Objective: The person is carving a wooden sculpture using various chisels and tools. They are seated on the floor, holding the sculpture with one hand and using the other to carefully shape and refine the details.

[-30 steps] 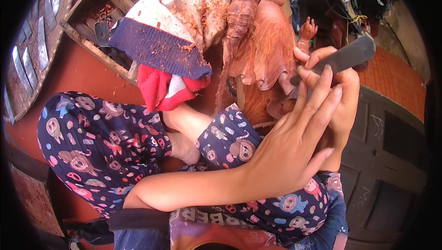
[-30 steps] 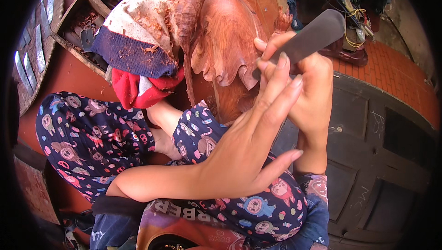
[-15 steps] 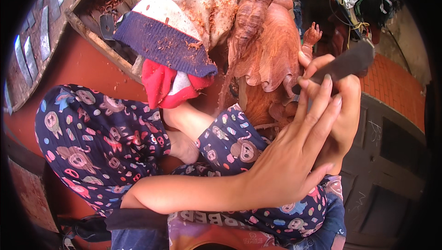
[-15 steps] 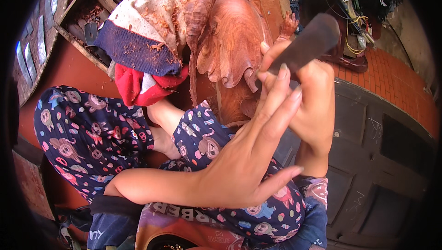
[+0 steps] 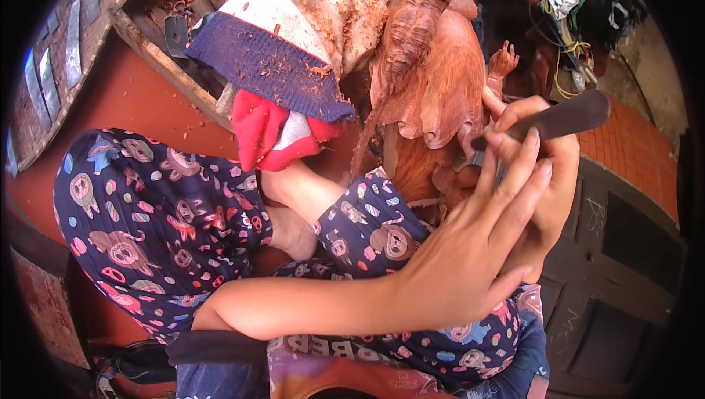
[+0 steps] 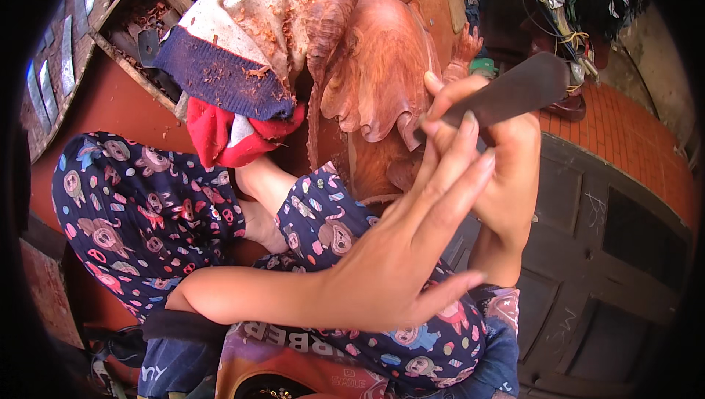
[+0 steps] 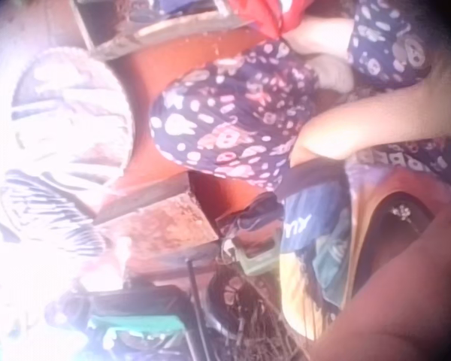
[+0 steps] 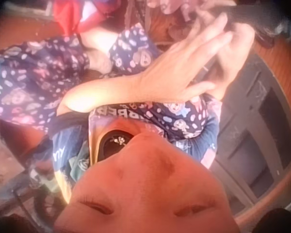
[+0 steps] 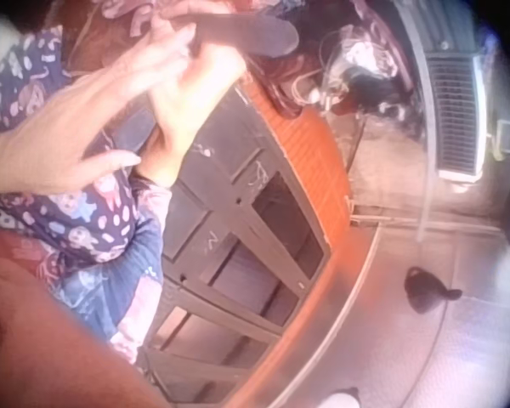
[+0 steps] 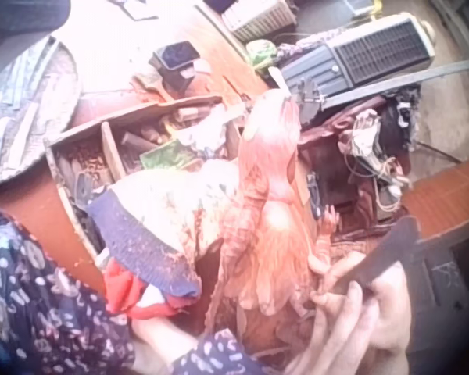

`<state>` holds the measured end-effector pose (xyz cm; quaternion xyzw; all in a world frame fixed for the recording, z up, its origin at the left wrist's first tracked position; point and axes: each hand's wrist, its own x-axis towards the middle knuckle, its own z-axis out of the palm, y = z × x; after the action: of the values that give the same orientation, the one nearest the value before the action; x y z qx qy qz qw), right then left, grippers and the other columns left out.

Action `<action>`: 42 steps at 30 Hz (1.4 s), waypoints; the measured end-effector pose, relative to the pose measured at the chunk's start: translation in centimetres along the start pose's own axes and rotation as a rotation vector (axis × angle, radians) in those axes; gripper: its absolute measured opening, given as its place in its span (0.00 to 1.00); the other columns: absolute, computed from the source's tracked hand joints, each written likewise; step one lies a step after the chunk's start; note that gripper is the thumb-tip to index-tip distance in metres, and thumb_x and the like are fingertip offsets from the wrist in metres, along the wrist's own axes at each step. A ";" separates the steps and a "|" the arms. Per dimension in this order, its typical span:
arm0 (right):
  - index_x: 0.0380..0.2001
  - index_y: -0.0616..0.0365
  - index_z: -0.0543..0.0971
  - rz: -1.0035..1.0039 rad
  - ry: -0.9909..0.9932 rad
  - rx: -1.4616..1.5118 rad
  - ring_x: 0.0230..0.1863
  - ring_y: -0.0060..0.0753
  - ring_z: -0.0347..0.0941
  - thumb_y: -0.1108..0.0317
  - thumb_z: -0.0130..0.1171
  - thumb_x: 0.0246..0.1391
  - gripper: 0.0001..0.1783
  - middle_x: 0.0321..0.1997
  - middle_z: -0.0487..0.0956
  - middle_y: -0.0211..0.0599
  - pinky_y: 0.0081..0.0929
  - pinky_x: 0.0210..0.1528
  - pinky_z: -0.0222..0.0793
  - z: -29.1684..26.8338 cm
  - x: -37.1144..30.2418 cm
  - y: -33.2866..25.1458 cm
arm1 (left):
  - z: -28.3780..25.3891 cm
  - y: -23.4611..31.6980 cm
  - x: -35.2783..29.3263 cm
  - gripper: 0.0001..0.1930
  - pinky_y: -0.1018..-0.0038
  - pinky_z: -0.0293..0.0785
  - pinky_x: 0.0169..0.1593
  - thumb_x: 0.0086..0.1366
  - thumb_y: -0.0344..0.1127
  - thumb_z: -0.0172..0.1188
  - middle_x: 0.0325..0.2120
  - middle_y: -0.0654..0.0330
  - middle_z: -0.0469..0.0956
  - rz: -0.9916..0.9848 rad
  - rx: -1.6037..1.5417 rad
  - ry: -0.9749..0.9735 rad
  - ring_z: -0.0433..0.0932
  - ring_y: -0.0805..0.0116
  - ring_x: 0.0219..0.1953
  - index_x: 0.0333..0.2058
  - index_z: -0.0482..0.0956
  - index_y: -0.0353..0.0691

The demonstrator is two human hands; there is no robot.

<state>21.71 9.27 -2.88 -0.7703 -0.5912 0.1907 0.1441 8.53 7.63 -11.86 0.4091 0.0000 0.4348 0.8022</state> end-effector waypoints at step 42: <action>0.31 0.66 0.78 -0.110 0.167 0.125 0.36 0.37 0.80 0.71 0.64 0.47 0.10 0.29 0.80 0.42 0.32 0.42 0.73 -0.1 0.8 3.1 | -0.3 -2.2 1.1 0.50 0.56 0.37 0.75 0.61 0.28 0.64 0.74 0.37 0.33 0.044 0.427 -0.130 0.33 0.42 0.76 0.73 0.40 0.33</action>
<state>24.59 9.25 -4.32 -0.7396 -0.6053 0.1541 0.2507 10.70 7.99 -13.14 0.5969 0.0314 0.4150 0.6860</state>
